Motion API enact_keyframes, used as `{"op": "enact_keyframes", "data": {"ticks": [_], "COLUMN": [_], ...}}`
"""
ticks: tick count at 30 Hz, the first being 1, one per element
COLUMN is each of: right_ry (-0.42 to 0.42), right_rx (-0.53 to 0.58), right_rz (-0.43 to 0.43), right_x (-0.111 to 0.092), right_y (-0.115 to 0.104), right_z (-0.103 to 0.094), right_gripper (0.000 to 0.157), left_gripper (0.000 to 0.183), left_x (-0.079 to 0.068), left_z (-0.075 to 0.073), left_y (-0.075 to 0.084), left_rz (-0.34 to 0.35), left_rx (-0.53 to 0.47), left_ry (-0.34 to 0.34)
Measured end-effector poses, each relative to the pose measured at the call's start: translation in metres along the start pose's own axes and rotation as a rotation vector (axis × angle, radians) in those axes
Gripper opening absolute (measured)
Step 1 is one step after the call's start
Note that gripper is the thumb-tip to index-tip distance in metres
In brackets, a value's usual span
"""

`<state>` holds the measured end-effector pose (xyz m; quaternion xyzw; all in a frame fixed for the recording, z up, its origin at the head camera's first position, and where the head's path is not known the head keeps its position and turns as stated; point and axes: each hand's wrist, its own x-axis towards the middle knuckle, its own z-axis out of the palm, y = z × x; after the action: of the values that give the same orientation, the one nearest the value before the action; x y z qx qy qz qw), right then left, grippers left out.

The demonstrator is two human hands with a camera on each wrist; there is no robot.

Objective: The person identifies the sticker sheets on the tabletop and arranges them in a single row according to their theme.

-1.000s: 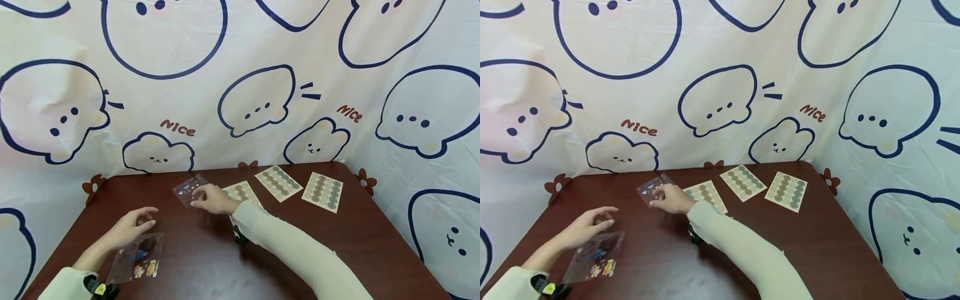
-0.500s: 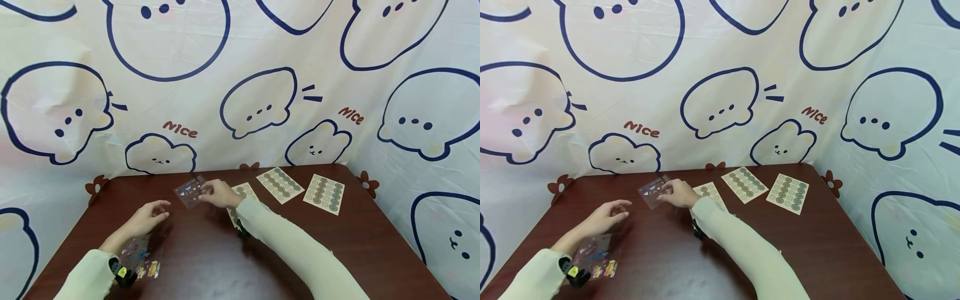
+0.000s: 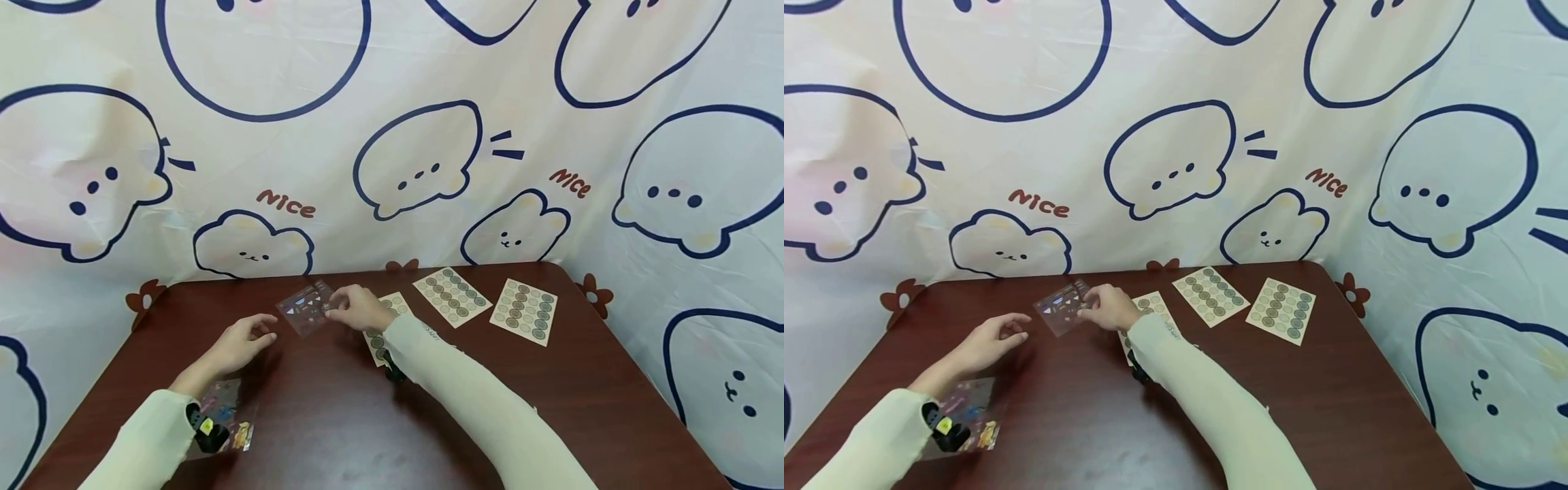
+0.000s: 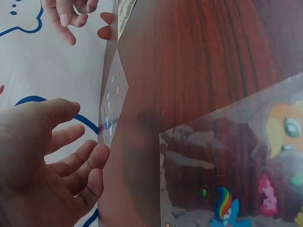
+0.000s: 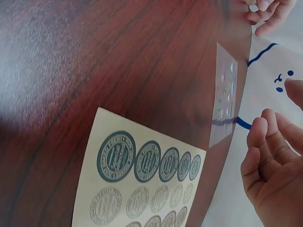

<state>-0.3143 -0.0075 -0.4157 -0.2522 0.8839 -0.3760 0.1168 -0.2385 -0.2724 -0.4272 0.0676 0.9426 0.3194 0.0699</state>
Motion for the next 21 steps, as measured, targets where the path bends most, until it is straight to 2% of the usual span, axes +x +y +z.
{"op": "enact_keyframes", "data": {"ticks": [9, 15, 21], "right_ry": [-0.004, -0.005, -0.005], "right_rx": [0.008, -0.023, -0.035], "right_rz": [0.017, -0.002, 0.011], "right_x": [0.007, 0.014, 0.015], "right_y": [-0.003, -0.003, 0.003], "right_z": [-0.007, -0.002, 0.003], "right_gripper": [0.046, 0.046, 0.045], "left_gripper": [0.043, 0.043, 0.044], "left_x": [0.01, 0.013, 0.017], "left_z": [-0.004, -0.006, 0.002], "left_y": [0.001, 0.001, 0.003], "left_rz": [-0.012, -0.003, -0.009], "left_rx": [0.008, 0.018, 0.003], "left_ry": [0.009, 0.032, 0.026]}}
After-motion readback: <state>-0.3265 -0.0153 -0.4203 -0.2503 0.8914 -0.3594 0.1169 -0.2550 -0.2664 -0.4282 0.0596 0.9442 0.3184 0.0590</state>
